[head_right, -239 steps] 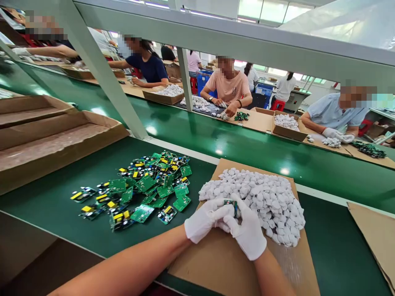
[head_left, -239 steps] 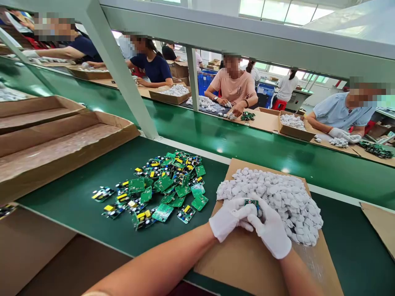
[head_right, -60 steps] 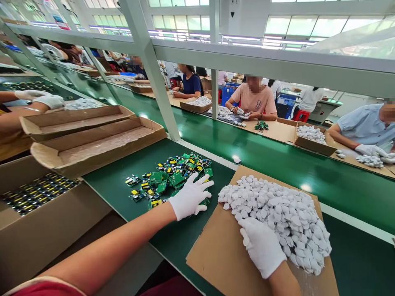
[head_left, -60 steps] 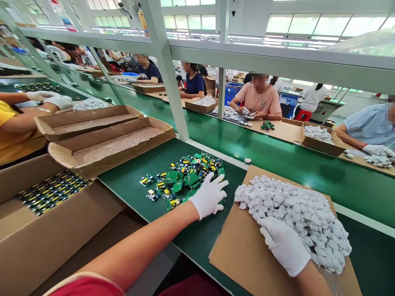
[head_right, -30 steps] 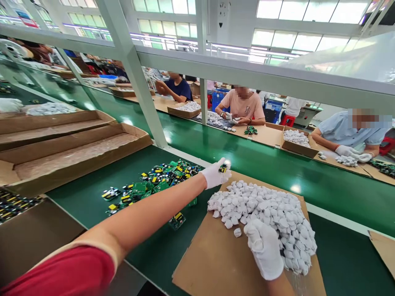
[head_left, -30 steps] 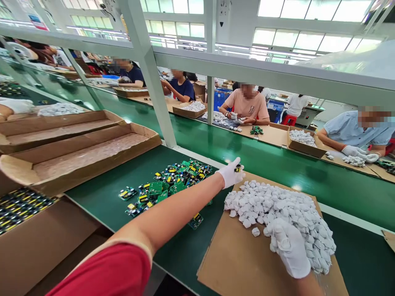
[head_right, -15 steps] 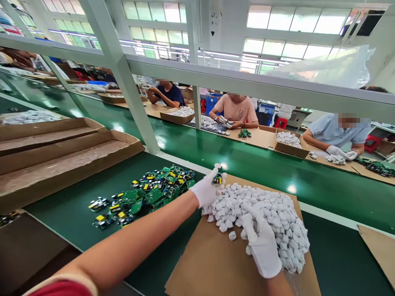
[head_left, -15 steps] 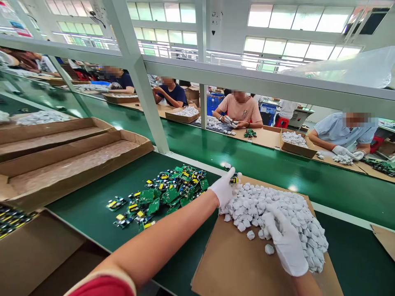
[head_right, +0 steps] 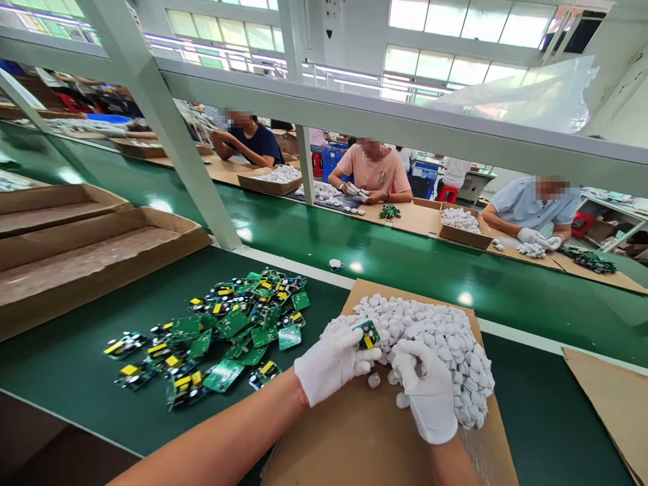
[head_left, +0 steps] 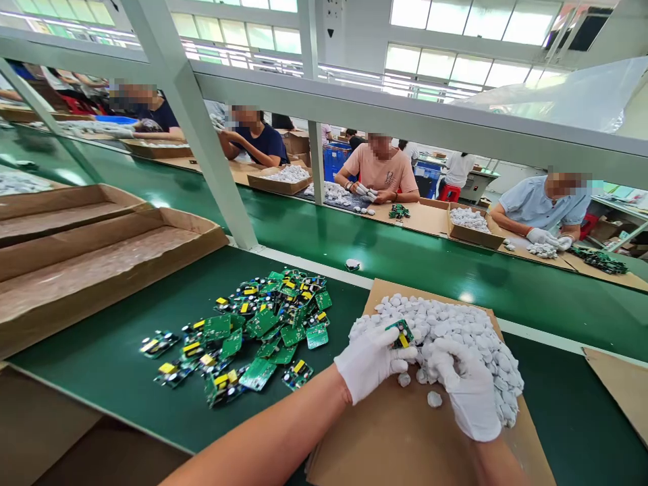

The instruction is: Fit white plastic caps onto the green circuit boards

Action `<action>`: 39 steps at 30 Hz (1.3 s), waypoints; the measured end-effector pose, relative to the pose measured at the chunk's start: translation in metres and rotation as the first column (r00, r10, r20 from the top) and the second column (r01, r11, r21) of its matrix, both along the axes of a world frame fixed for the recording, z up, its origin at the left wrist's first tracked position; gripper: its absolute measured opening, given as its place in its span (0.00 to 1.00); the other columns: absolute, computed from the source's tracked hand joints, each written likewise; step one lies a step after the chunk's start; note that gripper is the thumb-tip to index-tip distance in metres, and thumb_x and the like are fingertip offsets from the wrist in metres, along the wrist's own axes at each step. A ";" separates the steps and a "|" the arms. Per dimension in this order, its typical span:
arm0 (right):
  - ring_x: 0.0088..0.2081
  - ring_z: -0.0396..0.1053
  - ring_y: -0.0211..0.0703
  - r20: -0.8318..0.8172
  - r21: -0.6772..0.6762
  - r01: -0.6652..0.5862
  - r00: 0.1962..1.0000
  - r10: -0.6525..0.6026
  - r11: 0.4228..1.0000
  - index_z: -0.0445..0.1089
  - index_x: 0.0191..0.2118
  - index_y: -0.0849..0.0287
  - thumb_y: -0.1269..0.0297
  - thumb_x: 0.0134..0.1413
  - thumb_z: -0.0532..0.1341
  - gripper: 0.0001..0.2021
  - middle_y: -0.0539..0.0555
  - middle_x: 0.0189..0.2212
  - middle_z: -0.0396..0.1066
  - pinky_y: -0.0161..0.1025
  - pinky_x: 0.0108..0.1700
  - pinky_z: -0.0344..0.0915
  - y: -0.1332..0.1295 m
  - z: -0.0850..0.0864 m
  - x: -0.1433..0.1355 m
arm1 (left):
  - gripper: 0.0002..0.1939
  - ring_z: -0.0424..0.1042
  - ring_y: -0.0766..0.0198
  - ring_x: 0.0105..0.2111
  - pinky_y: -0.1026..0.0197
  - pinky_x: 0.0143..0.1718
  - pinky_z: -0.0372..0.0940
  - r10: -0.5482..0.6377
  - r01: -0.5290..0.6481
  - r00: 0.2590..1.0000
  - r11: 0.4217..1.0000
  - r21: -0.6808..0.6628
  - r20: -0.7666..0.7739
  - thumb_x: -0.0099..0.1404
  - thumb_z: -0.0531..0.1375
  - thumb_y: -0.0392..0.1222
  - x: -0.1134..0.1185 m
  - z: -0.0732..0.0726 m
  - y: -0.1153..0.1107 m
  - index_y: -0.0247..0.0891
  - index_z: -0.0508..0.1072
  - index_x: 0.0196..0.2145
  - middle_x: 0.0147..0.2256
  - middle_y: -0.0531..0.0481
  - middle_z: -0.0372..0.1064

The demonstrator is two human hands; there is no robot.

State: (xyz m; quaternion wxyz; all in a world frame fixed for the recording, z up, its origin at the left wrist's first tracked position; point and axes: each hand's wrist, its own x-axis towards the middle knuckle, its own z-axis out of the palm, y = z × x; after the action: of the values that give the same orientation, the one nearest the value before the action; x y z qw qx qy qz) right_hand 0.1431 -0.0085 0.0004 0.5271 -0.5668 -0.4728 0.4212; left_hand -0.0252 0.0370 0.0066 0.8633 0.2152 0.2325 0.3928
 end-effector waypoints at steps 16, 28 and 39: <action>0.18 0.62 0.36 -0.044 -0.176 -0.146 0.989 0.140 0.974 0.69 0.34 0.63 0.43 0.49 0.56 0.23 0.51 0.20 0.66 0.29 0.14 0.54 0.001 -0.003 -0.005 | 0.19 0.73 0.58 0.34 0.64 0.27 0.67 0.115 -0.101 0.988 0.986 0.130 -0.101 0.51 0.65 0.41 -0.008 -0.005 0.002 0.36 0.67 0.40 0.39 0.43 0.70; 0.27 0.64 0.39 0.054 -0.027 -0.130 0.990 0.132 0.991 0.71 0.30 0.58 0.65 0.42 0.61 0.06 0.50 0.22 0.66 0.28 0.16 0.53 0.000 -0.002 -0.007 | 0.20 0.72 0.61 0.32 0.66 0.24 0.64 0.089 -0.076 0.991 0.987 0.139 -0.095 0.52 0.65 0.42 -0.011 -0.001 0.003 0.36 0.66 0.41 0.40 0.43 0.66; 0.17 0.61 0.36 -0.093 -0.132 -0.069 0.994 0.057 0.989 0.69 0.44 0.60 0.47 0.53 0.54 0.22 0.49 0.20 0.65 0.30 0.13 0.55 0.002 -0.013 0.001 | 0.17 0.69 0.65 0.31 0.65 0.27 0.65 -0.043 0.123 0.971 0.932 0.340 -0.234 0.53 0.63 0.45 -0.007 -0.008 0.002 0.35 0.67 0.39 0.35 0.46 0.66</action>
State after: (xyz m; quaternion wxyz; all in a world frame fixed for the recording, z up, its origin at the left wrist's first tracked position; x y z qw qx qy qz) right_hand 0.1437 -0.0064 -0.0131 0.4944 -0.5668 -0.4368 0.4935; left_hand -0.0327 0.0386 -0.0016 0.7951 0.4186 0.2446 0.3644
